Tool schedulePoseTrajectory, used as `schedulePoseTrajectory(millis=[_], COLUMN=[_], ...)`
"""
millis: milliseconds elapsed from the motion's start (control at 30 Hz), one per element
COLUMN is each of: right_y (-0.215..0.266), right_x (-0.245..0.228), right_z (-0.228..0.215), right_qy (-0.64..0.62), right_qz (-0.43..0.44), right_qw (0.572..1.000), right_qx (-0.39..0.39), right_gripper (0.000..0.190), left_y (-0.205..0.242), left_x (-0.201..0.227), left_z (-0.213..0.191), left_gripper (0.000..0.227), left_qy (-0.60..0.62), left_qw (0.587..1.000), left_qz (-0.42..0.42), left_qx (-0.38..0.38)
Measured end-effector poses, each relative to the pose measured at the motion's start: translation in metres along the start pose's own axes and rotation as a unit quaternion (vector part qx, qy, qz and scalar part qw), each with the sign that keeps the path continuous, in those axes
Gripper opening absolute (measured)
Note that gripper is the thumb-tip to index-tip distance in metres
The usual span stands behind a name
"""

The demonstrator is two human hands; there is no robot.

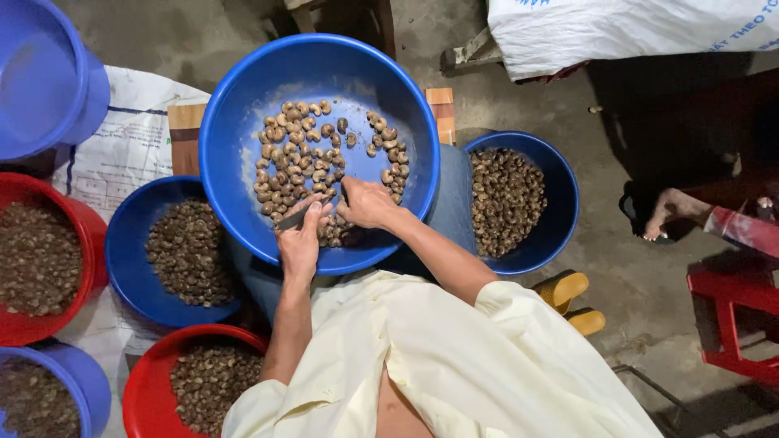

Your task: Cleaning and scraping individual nuts using a small hand tool in a processing facility.

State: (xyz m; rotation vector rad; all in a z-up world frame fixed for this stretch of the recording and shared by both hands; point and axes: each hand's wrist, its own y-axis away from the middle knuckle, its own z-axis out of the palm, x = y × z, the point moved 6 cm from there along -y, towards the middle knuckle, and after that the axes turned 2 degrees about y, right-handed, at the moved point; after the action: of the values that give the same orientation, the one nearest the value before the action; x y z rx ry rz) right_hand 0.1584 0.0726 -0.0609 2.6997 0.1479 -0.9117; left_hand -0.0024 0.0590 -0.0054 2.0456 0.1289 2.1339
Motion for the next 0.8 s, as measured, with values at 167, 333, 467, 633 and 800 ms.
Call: schedulePoseTrajectory(millis=[167, 333, 467, 633, 800], right_y=[0.007, 0.016, 0.022, 0.025, 0.025], right_x=[-0.003, -0.004, -0.011, -0.013, -0.012], right_z=[0.001, 0.012, 0.008, 0.016, 0.019], right_qy=[-0.435, -0.638, -0.647, -0.688, -0.700], right_qz=[0.099, 0.158, 0.148, 0.138, 0.121], right_qw=[0.893, 0.754, 0.747, 0.712, 0.703], right_qx=[-0.055, 0.001, 0.019, 0.033, 0.028], right_gripper=[0.029, 0.032, 0.035, 0.044, 0.046], left_y=[-0.003, -0.002, -0.003, -0.002, 0.000], left_x=[0.003, 0.012, 0.007, 0.009, 0.023], left_z=[-0.002, 0.010, 0.010, 0.007, 0.011], left_gripper=[0.021, 0.019, 0.019, 0.020, 0.020], left_qy=[-0.020, -0.081, -0.075, -0.056, -0.066], left_qw=[1.000, 0.996, 0.996, 0.997, 0.996], left_qz=[0.004, 0.035, 0.043, 0.037, 0.052], left_qx=[0.012, 0.005, 0.007, 0.033, 0.019])
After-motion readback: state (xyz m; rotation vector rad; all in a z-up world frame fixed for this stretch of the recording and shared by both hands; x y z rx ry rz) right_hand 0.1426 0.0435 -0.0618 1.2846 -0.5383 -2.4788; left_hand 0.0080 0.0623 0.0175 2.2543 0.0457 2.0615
